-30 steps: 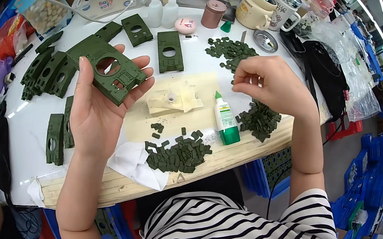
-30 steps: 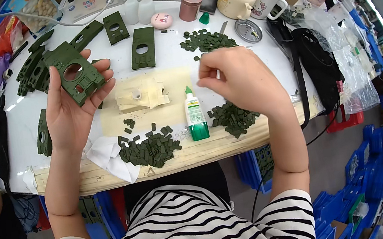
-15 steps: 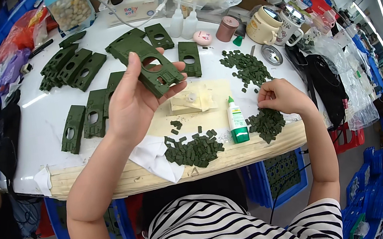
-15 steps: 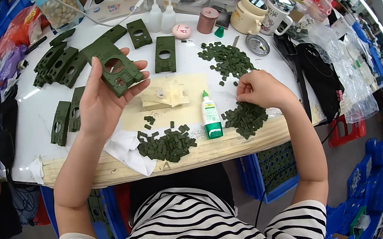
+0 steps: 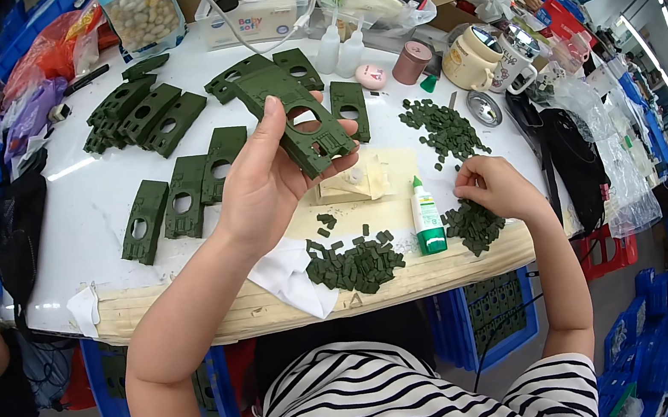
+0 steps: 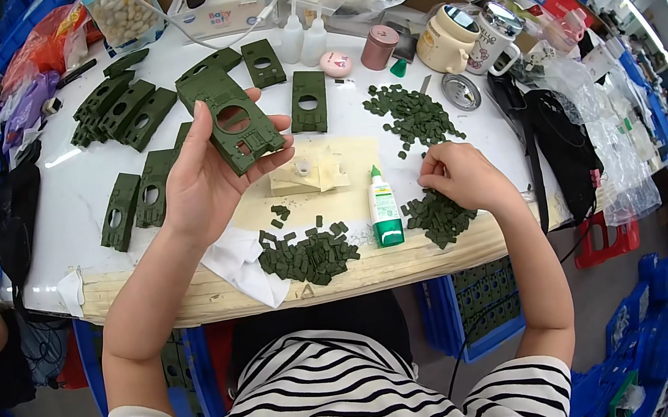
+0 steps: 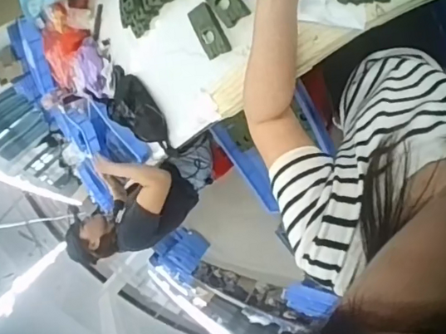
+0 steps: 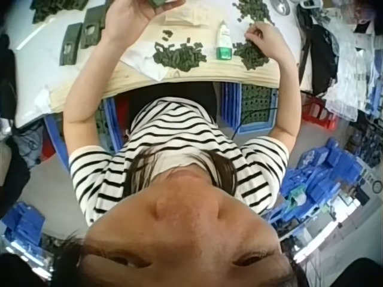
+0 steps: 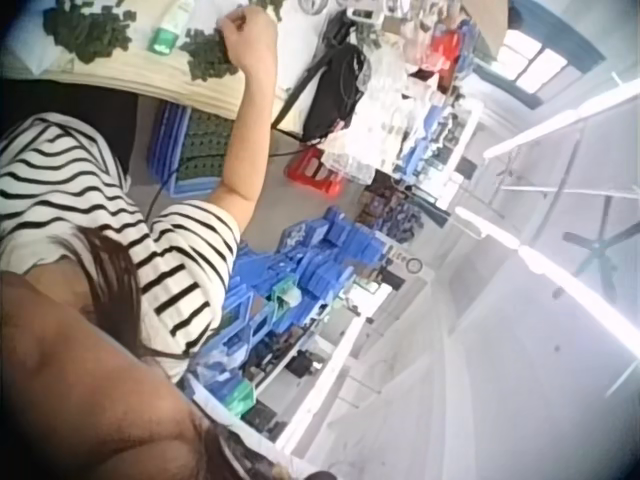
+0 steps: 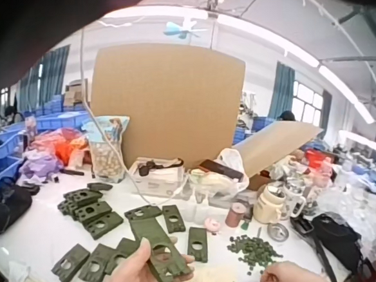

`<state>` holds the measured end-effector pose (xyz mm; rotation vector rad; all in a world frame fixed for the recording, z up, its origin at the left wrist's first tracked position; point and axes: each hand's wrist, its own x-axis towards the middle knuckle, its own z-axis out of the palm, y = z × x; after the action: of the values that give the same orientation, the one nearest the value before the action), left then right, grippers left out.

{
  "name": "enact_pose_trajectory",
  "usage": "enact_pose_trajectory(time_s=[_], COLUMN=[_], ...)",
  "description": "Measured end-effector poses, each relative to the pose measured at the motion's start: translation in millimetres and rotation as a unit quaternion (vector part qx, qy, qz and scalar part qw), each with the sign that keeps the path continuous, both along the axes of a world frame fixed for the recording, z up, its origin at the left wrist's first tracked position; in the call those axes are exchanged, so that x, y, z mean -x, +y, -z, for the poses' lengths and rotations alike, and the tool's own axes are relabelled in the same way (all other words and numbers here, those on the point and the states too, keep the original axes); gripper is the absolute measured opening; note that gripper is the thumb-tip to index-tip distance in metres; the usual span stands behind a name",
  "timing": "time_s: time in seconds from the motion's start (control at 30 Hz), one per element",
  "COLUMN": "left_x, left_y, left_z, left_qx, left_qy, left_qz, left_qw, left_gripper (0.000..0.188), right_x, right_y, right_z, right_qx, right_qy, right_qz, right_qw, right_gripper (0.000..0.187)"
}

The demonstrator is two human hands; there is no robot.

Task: Assembling plastic toy tank hulls by applying glue and attaching small components on a factory workbench.

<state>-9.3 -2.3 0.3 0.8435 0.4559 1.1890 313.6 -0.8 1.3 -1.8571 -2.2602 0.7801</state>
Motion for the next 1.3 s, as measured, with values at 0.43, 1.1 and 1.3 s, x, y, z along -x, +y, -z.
enact_pose_trajectory(time_s=[0.43,1.1,1.3], left_x=[-1.9,-0.6,-0.9], left_y=[0.1,-4.5,-3.5], left_z=[1.4,-5.2,-4.6], left_qx=[-0.007,0.056,0.063], left_qy=[0.016,0.006,0.026], left_qz=[0.02,-0.025,-0.014], left_qw=[1.0,0.998,0.998], left_gripper=[0.057,0.061,0.061], right_x=[15.0,109.2,103.2], right_y=[-11.1,30.8,33.6], right_z=[-17.1,-51.8,-34.6], right_qx=[-0.12,0.038,0.104], right_qy=[0.064,0.583,0.588], right_qz=[-0.008,-0.023,0.006], right_qw=[0.991,0.812,0.802], right_gripper=[0.013,0.021,0.021])
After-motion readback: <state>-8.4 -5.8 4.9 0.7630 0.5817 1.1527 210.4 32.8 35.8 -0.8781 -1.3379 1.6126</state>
